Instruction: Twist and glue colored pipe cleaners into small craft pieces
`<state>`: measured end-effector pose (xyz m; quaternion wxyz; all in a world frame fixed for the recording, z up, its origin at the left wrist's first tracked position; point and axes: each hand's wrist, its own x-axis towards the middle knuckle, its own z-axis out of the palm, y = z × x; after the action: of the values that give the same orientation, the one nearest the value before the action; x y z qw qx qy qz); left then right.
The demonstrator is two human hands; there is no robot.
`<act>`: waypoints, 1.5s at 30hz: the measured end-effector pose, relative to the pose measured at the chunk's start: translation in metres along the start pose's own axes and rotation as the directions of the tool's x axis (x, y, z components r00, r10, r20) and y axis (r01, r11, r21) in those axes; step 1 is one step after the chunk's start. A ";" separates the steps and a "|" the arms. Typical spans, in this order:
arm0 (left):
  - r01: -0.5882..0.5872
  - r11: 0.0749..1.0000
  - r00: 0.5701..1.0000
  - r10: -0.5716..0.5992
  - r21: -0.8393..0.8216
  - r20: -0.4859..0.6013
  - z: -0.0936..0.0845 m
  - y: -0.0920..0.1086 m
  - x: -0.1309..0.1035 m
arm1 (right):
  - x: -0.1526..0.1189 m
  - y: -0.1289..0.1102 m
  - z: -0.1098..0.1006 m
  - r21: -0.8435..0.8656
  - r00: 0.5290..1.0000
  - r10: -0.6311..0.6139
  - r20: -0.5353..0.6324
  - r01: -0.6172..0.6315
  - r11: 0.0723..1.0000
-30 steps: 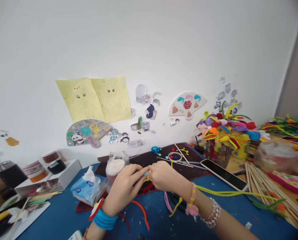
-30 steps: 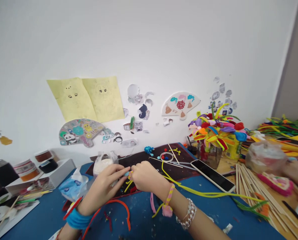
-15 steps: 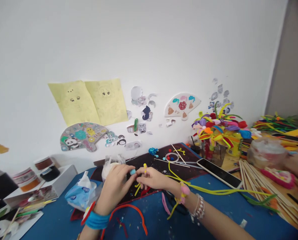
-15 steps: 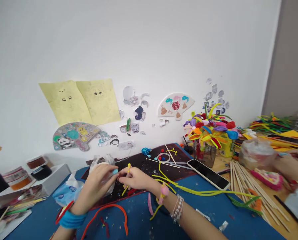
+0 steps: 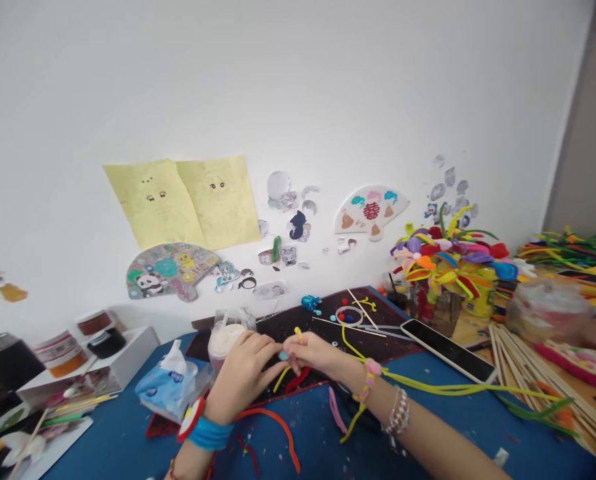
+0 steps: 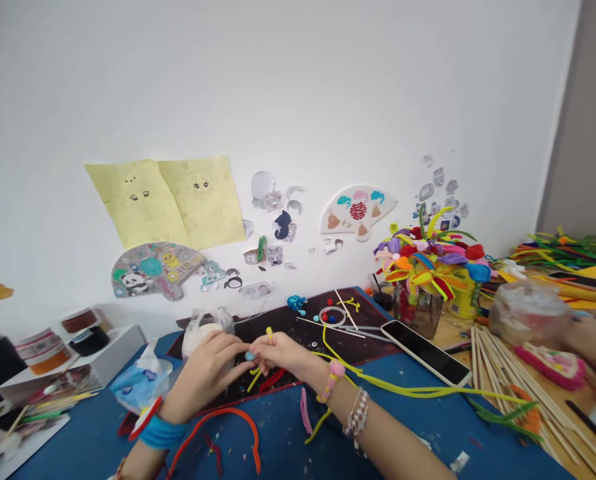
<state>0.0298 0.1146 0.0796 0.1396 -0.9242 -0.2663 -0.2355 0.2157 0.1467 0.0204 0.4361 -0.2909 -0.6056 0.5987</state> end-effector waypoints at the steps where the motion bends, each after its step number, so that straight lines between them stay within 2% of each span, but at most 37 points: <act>1: 0.049 0.999 0.998 -0.048 -0.019 0.034 0.001 0.000 0.000 | 0.003 0.000 -0.014 -0.035 0.999 0.003 -0.051 -0.005 0.999; 3: 0.173 0.984 0.976 -0.166 -0.035 0.142 0.003 -0.003 -0.001 | 0.005 0.000 -0.052 -0.111 0.978 -0.015 -0.208 -0.008 0.994; 4: 0.238 0.971 0.948 -0.225 -0.032 0.223 0.005 -0.005 -0.003 | 0.005 0.001 -0.074 -0.145 0.952 -0.031 -0.306 -0.014 0.989; 7: 0.385 0.923 0.814 -0.341 0.003 0.470 0.014 -0.015 -0.012 | -0.003 0.013 -0.136 -0.212 0.819 -0.064 -0.570 -0.071 0.975; 9: 0.429 0.903 0.739 -0.369 0.028 0.563 0.023 -0.021 -0.018 | -0.011 0.026 -0.166 -0.231 0.732 -0.059 -0.678 -0.137 0.963; 12: 0.452 0.890 0.684 -0.386 0.055 0.619 0.034 -0.025 -0.024 | -0.018 0.045 -0.191 -0.246 0.655 -0.040 -0.754 -0.225 0.943; 17: 0.452 0.890 0.644 -0.371 0.058 0.669 0.044 -0.027 -0.024 | -0.012 0.056 -0.207 -0.304 0.608 -0.090 -0.789 -0.260 0.917; 20: 0.462 0.885 0.622 -0.373 0.062 0.688 0.049 -0.031 -0.024 | -0.009 0.053 -0.214 -0.383 0.594 -0.150 -0.790 -0.288 0.878; 22: 0.468 0.882 0.624 -0.373 0.055 0.687 0.051 -0.036 -0.025 | -0.008 0.051 -0.215 -0.447 0.606 -0.177 -0.775 -0.330 0.831; 27: 0.466 0.884 0.643 -0.366 0.035 0.673 0.050 -0.040 -0.026 | 0.000 0.049 -0.203 -0.598 0.707 -0.150 -0.691 -0.443 0.668; 29: 0.459 0.887 0.647 -0.376 0.056 0.663 0.049 -0.036 -0.026 | 0.010 0.047 -0.197 -0.636 0.729 -0.118 -0.674 -0.492 0.595; 35: 0.451 0.869 0.653 -0.476 0.204 0.589 0.055 -0.013 -0.020 | 0.051 0.033 -0.180 -0.632 0.695 -0.001 -0.719 -0.653 0.417; 38: 0.446 0.866 0.656 -0.488 0.227 0.576 0.054 -0.011 -0.020 | 0.065 0.024 -0.171 -0.625 0.690 0.019 -0.723 -0.666 0.406; 40: 0.448 0.865 0.655 -0.489 0.225 0.576 0.053 -0.013 -0.020 | 0.067 0.019 -0.165 -0.630 0.703 0.016 -0.711 -0.647 0.429; 43: 0.460 0.860 0.657 -0.497 0.221 0.567 0.054 -0.012 -0.021 | 0.060 0.015 -0.149 -0.653 0.747 -0.018 -0.664 -0.569 0.500; 45: 0.478 0.849 0.663 -0.517 0.226 0.541 0.055 -0.007 -0.020 | 0.050 0.016 -0.128 -0.667 0.788 -0.060 -0.613 -0.476 0.573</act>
<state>0.0307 0.1324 0.0237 0.0110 -0.8373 -0.5452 0.0392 0.3027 0.2531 0.0011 0.3420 -0.6925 -0.6040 0.1967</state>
